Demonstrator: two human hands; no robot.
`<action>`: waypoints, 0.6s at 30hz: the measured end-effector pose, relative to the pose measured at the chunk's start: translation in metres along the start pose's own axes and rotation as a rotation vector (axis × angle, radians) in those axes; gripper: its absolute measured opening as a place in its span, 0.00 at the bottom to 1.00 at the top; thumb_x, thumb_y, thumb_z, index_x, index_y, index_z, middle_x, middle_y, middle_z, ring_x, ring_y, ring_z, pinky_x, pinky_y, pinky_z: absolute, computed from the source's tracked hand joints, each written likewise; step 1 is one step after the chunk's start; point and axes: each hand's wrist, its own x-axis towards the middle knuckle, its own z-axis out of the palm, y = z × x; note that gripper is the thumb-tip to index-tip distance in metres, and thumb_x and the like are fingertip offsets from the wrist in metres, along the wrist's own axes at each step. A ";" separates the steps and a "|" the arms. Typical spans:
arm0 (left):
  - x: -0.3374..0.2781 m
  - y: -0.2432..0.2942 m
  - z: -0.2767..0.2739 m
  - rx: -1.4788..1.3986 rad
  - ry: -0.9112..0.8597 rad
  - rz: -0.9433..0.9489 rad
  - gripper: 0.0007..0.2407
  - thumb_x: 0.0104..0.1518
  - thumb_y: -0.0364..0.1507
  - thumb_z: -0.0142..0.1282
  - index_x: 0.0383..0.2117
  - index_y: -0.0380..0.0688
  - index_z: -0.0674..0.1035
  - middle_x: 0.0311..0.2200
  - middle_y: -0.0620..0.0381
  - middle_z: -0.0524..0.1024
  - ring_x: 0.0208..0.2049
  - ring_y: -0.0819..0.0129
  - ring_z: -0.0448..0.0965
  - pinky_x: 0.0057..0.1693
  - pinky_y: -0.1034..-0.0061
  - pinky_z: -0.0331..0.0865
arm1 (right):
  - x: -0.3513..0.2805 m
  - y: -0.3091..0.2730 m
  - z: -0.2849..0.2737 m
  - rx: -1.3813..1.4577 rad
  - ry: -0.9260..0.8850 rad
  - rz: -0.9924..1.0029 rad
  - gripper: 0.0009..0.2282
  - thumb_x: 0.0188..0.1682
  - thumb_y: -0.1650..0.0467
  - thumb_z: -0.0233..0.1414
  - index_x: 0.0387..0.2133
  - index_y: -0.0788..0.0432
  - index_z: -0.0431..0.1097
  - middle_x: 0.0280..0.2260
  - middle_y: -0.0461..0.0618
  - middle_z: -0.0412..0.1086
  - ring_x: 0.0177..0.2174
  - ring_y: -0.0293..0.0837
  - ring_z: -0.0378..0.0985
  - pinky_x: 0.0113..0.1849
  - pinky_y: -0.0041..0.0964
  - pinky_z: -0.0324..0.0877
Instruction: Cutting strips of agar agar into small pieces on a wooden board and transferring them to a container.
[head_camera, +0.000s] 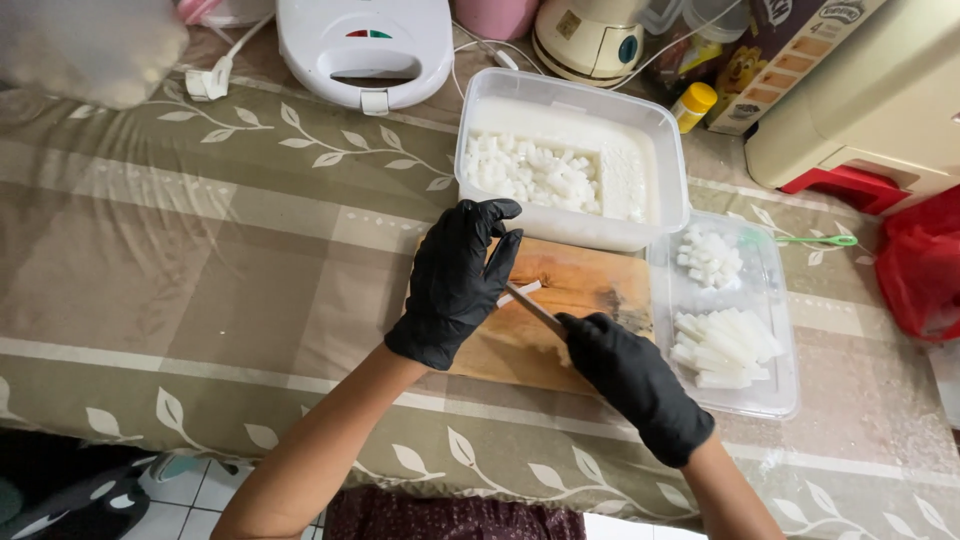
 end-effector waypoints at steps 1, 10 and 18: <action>0.000 0.002 0.000 0.034 0.033 0.018 0.10 0.63 0.34 0.58 0.49 0.59 0.76 0.32 0.66 0.76 0.37 0.65 0.80 0.45 0.71 0.76 | -0.004 -0.001 -0.008 0.208 0.008 0.150 0.14 0.50 0.61 0.53 0.50 0.39 0.70 0.36 0.43 0.76 0.35 0.52 0.81 0.32 0.47 0.77; -0.039 -0.015 0.049 0.181 -0.153 0.117 0.11 0.59 0.39 0.55 0.35 0.46 0.75 0.31 0.52 0.72 0.32 0.50 0.75 0.36 0.55 0.67 | -0.044 -0.010 -0.034 1.164 0.179 0.710 0.19 0.50 0.74 0.53 0.56 0.60 0.71 0.35 0.57 0.75 0.28 0.51 0.78 0.31 0.45 0.76; -0.043 -0.006 0.061 0.322 -0.353 -0.043 0.10 0.55 0.45 0.55 0.33 0.58 0.75 0.31 0.62 0.73 0.34 0.53 0.76 0.36 0.49 0.66 | -0.037 -0.049 -0.069 1.181 0.232 0.888 0.19 0.49 0.75 0.56 0.56 0.58 0.75 0.24 0.56 0.71 0.22 0.44 0.68 0.28 0.40 0.69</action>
